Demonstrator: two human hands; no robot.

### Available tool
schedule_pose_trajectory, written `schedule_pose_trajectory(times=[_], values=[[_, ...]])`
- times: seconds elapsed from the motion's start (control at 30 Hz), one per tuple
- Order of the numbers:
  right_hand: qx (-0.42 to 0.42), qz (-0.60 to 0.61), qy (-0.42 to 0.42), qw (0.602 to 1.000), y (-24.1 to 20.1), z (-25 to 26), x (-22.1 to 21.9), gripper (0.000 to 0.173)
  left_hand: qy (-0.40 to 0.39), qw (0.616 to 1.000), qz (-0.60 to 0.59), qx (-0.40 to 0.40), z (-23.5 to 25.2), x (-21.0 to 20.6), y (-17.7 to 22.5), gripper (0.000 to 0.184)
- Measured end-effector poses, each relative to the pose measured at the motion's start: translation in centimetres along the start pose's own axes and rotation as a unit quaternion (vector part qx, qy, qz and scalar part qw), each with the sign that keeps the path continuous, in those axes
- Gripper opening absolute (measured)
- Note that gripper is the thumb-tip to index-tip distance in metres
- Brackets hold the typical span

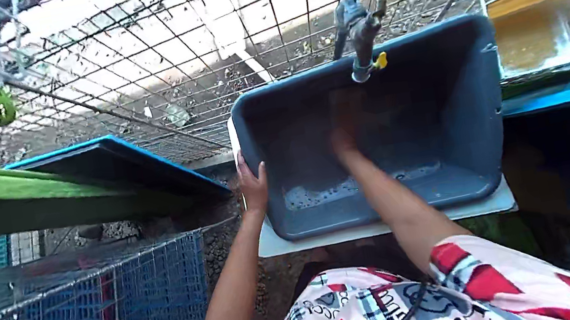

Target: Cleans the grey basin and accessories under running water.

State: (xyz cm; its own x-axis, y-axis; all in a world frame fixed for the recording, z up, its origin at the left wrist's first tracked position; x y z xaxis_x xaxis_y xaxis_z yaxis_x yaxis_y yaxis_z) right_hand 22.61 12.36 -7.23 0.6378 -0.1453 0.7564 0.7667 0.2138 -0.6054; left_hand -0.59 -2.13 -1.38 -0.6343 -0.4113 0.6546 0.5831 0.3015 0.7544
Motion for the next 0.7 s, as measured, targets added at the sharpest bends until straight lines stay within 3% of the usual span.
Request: schedule_pose_trajectory(times=[0.07,0.1,0.17,0.2,0.3,0.37,0.43,0.5,0.53,0.63,0.7], values=[[0.097,0.017,-0.122,0.988,-4.5,-3.4,-7.2,0.067,-0.006,0.999,-0.037,0.006,0.2,-0.9,-0.2,0.071],[0.139,0.042,-0.17,0.975,-6.2,-4.7,-9.0,0.065,-0.011,0.999,-0.049,0.018,0.2,-0.9,-0.1,0.072],[0.17,0.063,-0.263,0.947,-7.1,-5.4,-7.8,0.052,-0.029,0.997,-0.051,0.048,0.1,-0.5,0.1,0.076],[0.148,0.052,-0.283,0.946,-5.9,-4.8,-5.6,0.046,-0.037,0.996,-0.049,0.062,0.1,-0.3,0.2,0.076],[-0.034,-0.058,-0.14,0.988,2.7,-1.4,2.9,0.043,-0.035,0.995,-0.049,0.078,0.4,-0.3,0.3,0.075],[-0.179,-0.145,-0.018,0.973,8.8,1.2,6.2,0.065,-0.038,0.994,-0.06,0.08,0.6,-0.5,0.4,0.074],[-0.238,-0.143,0.078,0.957,9.1,3.0,6.1,0.077,-0.044,0.993,-0.071,0.081,0.7,-0.7,0.4,0.075],[-0.177,-0.1,0.104,0.974,3.2,4.2,2.2,0.068,-0.043,0.992,-0.091,0.08,0.9,-0.9,0.3,0.072],[-0.131,-0.09,0.078,0.984,-0.2,4.1,-0.9,0.065,-0.046,0.99,-0.102,0.083,1.1,-1.0,0.1,0.07],[0.035,0.001,-0.068,0.997,-8.3,-0.4,-9.2,0.056,-0.049,0.987,-0.119,0.091,0.7,-1.1,-0.3,0.068],[0.127,0.053,-0.187,0.973,-8.9,-3.3,-9.9,0.054,-0.045,0.988,-0.121,0.087,0.5,-1.0,-0.5,0.068]])
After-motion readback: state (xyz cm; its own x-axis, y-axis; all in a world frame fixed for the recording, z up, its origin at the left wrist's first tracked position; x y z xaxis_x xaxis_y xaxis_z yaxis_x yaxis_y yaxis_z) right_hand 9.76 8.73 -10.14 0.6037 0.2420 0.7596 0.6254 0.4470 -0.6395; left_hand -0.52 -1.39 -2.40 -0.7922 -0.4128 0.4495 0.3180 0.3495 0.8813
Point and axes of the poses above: each hand's wrist, its own z-axis towards the middle knuckle, its own x-axis out of the back of the hand, y = z × x, the point moved 3 cm from there along z, towards the middle knuckle, and after that the axes turned 3 degrees about y, right-handed, at the moved point
